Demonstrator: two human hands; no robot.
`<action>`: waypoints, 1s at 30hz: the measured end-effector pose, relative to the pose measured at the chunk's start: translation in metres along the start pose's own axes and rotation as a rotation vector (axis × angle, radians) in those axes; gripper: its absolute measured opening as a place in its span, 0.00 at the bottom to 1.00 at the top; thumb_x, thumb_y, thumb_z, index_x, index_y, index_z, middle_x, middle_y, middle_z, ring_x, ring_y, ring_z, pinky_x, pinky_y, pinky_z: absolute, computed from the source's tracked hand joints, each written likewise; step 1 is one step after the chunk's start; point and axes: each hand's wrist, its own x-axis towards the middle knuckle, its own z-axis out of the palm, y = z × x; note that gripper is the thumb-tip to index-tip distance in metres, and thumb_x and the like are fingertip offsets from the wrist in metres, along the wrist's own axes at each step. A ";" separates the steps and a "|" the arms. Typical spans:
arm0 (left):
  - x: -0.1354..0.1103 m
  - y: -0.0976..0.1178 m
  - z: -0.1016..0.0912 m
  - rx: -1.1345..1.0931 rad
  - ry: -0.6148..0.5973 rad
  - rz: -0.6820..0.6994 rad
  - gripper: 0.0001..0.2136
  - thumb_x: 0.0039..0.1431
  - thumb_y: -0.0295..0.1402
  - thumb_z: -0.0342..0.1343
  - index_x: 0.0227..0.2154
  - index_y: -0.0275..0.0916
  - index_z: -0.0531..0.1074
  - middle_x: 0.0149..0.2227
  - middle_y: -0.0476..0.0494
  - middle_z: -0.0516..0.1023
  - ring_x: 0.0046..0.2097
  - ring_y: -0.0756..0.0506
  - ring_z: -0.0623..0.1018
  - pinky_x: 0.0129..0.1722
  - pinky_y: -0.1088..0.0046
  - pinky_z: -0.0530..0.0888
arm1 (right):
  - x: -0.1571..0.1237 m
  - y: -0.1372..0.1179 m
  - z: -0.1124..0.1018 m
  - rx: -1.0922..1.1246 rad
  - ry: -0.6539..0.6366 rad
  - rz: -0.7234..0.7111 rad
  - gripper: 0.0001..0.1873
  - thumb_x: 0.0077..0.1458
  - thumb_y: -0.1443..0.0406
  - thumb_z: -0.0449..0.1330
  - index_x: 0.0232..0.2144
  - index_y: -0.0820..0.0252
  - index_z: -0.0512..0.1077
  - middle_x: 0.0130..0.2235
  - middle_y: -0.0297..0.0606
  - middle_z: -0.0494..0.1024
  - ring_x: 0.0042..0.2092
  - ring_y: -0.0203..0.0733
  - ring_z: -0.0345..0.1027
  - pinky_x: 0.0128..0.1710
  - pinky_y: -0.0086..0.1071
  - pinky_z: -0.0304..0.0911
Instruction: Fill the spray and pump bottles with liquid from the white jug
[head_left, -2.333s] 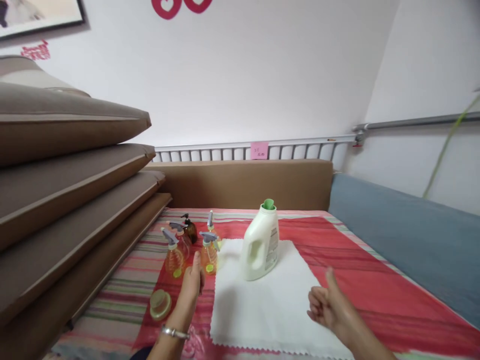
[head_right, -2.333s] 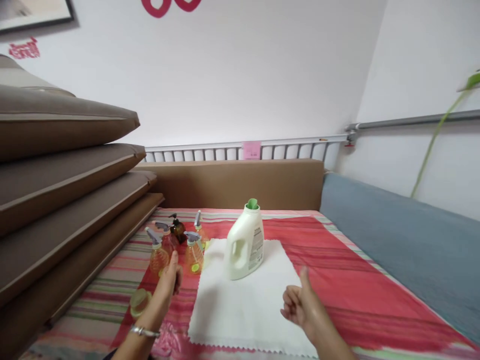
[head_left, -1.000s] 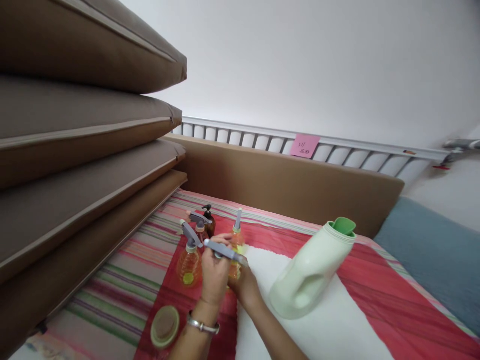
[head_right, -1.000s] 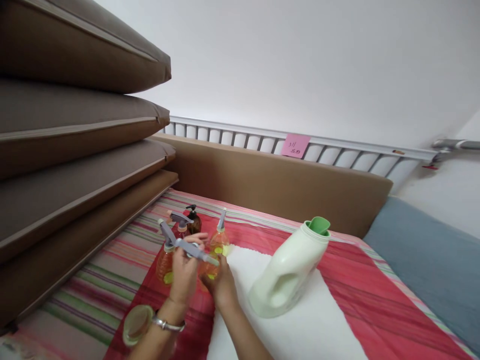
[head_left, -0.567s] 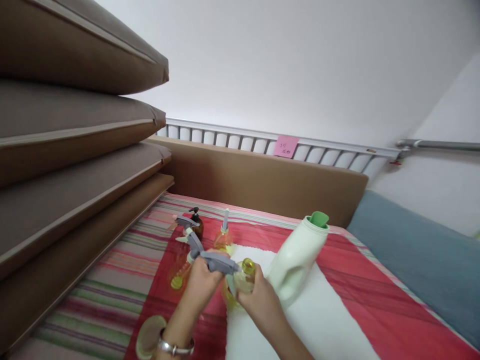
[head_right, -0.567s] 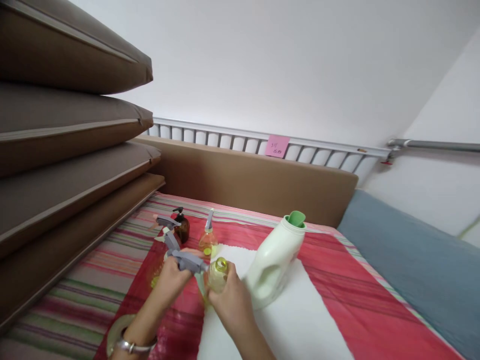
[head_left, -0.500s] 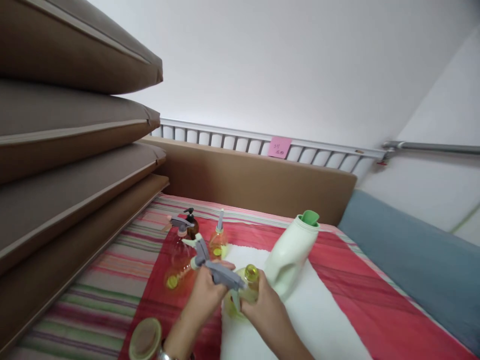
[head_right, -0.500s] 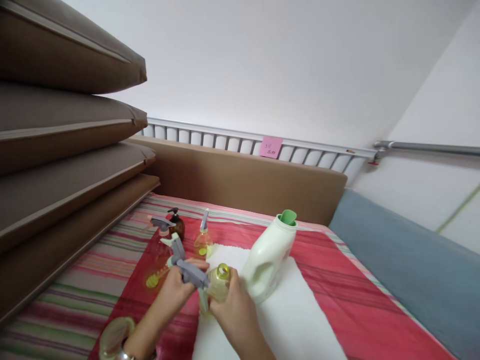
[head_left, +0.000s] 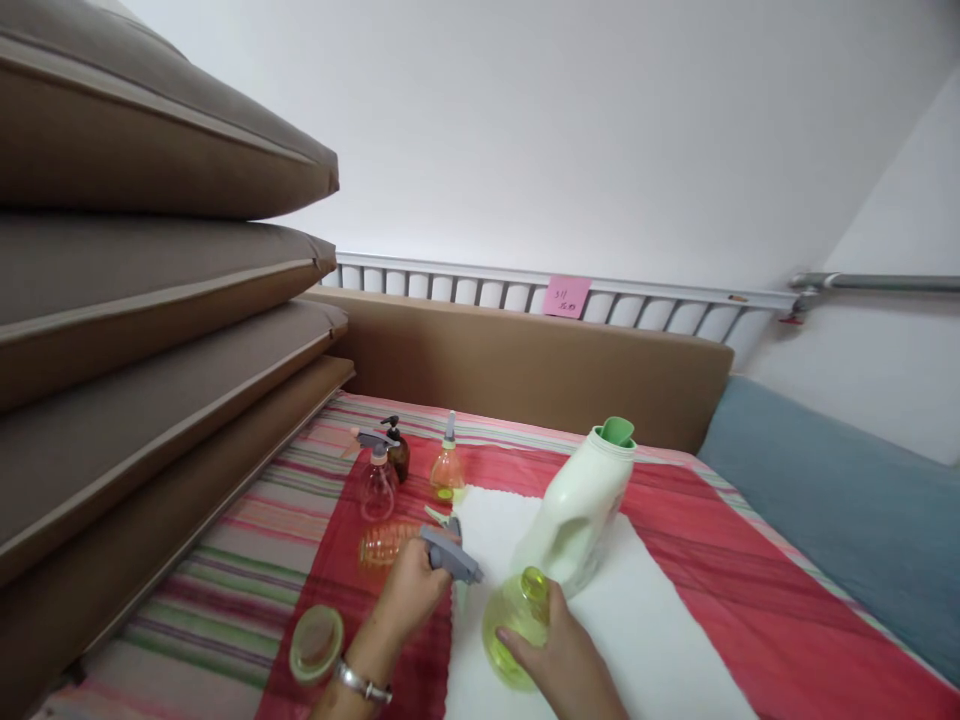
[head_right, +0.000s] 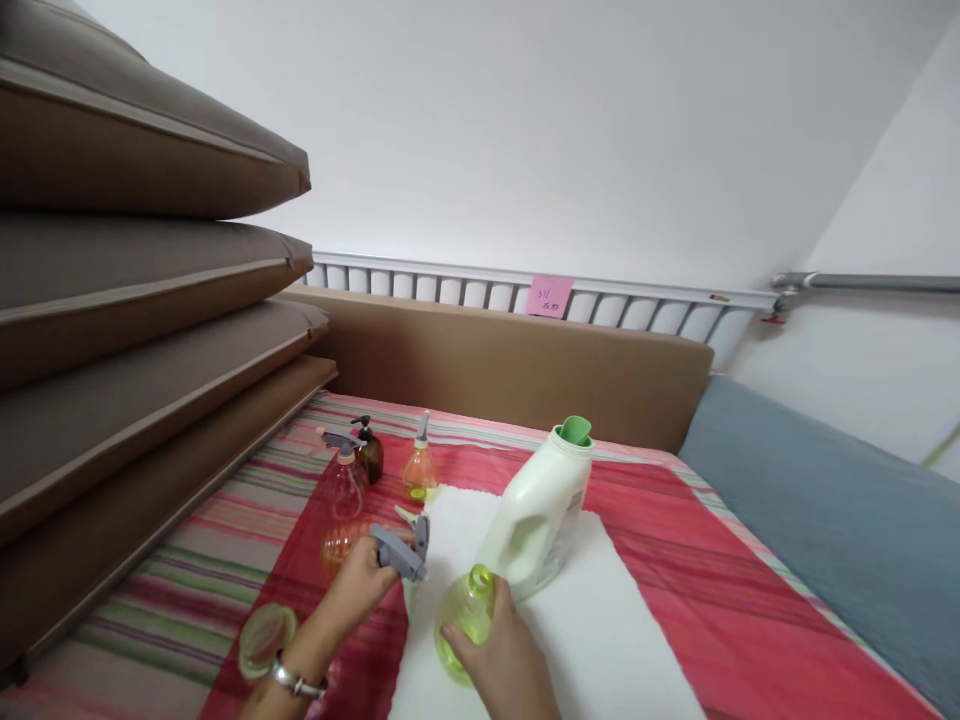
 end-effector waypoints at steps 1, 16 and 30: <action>-0.005 0.002 0.004 -0.031 -0.008 -0.010 0.17 0.40 0.20 0.52 0.35 0.37 0.77 0.38 0.42 0.79 0.40 0.43 0.76 0.44 0.64 0.71 | -0.001 -0.003 -0.001 0.000 -0.003 -0.002 0.33 0.40 0.57 0.59 0.49 0.62 0.57 0.45 0.53 0.75 0.46 0.59 0.70 0.44 0.43 0.62; -0.027 0.000 0.051 -0.069 -0.228 0.003 0.27 0.36 0.19 0.56 0.46 0.39 0.72 0.44 0.40 0.75 0.45 0.40 0.74 0.47 0.66 0.70 | -0.009 0.013 -0.021 0.323 -0.165 -0.234 0.32 0.36 0.69 0.56 0.49 0.57 0.64 0.52 0.44 0.72 0.53 0.52 0.65 0.49 0.43 0.64; -0.021 -0.027 0.057 -0.012 -0.285 0.058 0.31 0.34 0.18 0.55 0.48 0.40 0.70 0.49 0.39 0.73 0.52 0.39 0.71 0.54 0.64 0.64 | 0.039 -0.021 -0.056 0.577 0.293 -0.047 0.24 0.51 0.49 0.53 0.41 0.62 0.67 0.44 0.45 0.78 0.45 0.47 0.72 0.44 0.35 0.68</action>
